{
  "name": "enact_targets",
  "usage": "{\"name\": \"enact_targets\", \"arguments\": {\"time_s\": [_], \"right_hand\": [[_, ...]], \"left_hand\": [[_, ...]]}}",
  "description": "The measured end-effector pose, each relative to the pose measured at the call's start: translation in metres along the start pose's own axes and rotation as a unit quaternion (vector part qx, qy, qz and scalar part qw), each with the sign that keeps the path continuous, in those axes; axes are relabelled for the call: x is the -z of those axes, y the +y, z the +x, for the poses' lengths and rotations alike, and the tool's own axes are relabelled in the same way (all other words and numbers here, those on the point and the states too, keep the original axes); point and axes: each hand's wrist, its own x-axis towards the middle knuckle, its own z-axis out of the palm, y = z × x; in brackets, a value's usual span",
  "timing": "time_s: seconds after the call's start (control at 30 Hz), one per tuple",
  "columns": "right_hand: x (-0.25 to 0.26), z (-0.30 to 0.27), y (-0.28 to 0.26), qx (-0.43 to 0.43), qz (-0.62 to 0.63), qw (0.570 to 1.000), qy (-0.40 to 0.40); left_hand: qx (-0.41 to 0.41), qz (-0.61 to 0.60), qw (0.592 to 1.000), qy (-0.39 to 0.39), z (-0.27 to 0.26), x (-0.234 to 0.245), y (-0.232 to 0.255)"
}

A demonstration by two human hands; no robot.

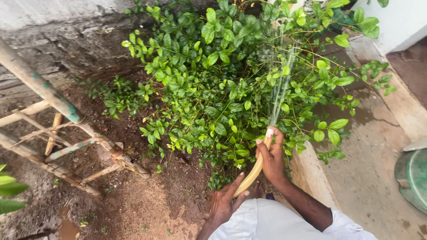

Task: The person waters several plants in a yard using a garden hose, moving from one plant to another while holding the hose nozzle.

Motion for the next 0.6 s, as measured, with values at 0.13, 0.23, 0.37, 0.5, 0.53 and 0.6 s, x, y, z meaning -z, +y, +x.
{"name": "enact_targets", "arguments": {"time_s": [0.13,0.23,0.37,0.5,0.53,0.6], "right_hand": [[0.011,-0.003,0.009,0.002,0.015,1.0,0.016],[0.018,-0.004,0.02,-0.06,0.023,0.998,0.019],[0.019,0.007,0.034,-0.306,0.027,0.951,0.041],[0.011,0.015,0.03,-0.256,0.067,0.964,0.001],[0.008,0.019,0.027,-0.213,0.059,0.975,-0.017],[0.005,0.028,0.018,-0.124,0.075,0.988,-0.06]], "left_hand": [[-0.031,-0.058,0.998,0.015,0.007,-0.003,0.002],[-0.024,-0.105,0.994,0.017,0.012,-0.006,0.004],[0.073,-0.076,0.994,-0.011,0.013,0.001,0.014],[0.098,-0.038,0.994,0.032,0.014,0.001,0.025],[0.072,-0.038,0.995,0.065,0.013,-0.001,0.027],[0.041,-0.008,0.995,0.093,0.013,-0.006,0.032]]}}
